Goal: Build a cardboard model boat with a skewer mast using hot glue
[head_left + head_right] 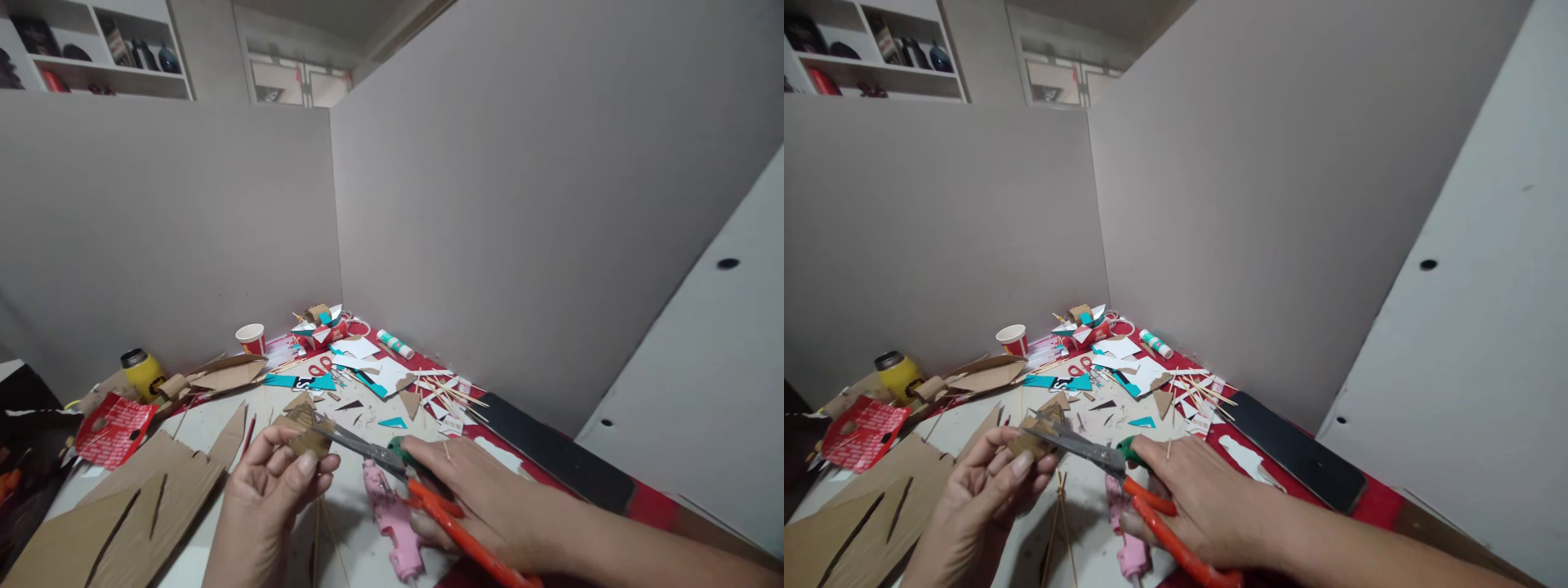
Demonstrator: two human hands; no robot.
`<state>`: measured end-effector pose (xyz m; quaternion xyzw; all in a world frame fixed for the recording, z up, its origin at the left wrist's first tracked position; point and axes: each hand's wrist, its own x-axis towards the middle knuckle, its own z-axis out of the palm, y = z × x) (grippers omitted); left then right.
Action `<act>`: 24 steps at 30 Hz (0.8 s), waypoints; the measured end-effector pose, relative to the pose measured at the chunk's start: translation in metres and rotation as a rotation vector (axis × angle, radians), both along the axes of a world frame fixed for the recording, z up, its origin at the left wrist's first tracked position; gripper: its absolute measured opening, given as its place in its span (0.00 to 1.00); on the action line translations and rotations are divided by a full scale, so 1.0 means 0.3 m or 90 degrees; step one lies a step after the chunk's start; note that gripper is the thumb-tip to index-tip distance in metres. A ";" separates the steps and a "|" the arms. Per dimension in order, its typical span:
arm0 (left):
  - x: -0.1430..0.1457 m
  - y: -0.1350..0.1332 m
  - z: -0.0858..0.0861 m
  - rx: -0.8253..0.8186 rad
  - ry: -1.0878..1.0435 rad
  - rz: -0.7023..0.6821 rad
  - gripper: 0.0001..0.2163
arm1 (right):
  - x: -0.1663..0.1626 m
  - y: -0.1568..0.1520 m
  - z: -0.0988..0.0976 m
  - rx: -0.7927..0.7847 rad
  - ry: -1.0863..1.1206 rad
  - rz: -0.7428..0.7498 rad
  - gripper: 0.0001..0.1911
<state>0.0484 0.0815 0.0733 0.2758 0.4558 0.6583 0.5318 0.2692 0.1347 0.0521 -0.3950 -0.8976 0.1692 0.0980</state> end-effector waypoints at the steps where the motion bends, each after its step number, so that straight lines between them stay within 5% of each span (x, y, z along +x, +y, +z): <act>1: 0.005 -0.003 0.001 0.001 0.003 0.003 0.22 | -0.003 -0.001 0.002 0.002 0.000 0.005 0.24; 13: 0.006 0.005 -0.027 0.003 0.038 -0.012 0.22 | 0.017 -0.005 -0.043 0.168 0.061 0.028 0.25; 18: -0.014 0.018 -0.050 -0.025 0.025 -0.048 0.22 | 0.045 0.019 -0.081 0.130 0.084 0.013 0.23; 21: -0.037 0.031 -0.039 -0.051 0.026 -0.035 0.22 | 0.076 0.074 -0.086 0.098 0.076 -0.054 0.21; 24: -0.059 0.038 -0.003 -0.033 0.027 0.020 0.20 | 0.113 0.138 -0.089 0.172 -0.078 -0.178 0.20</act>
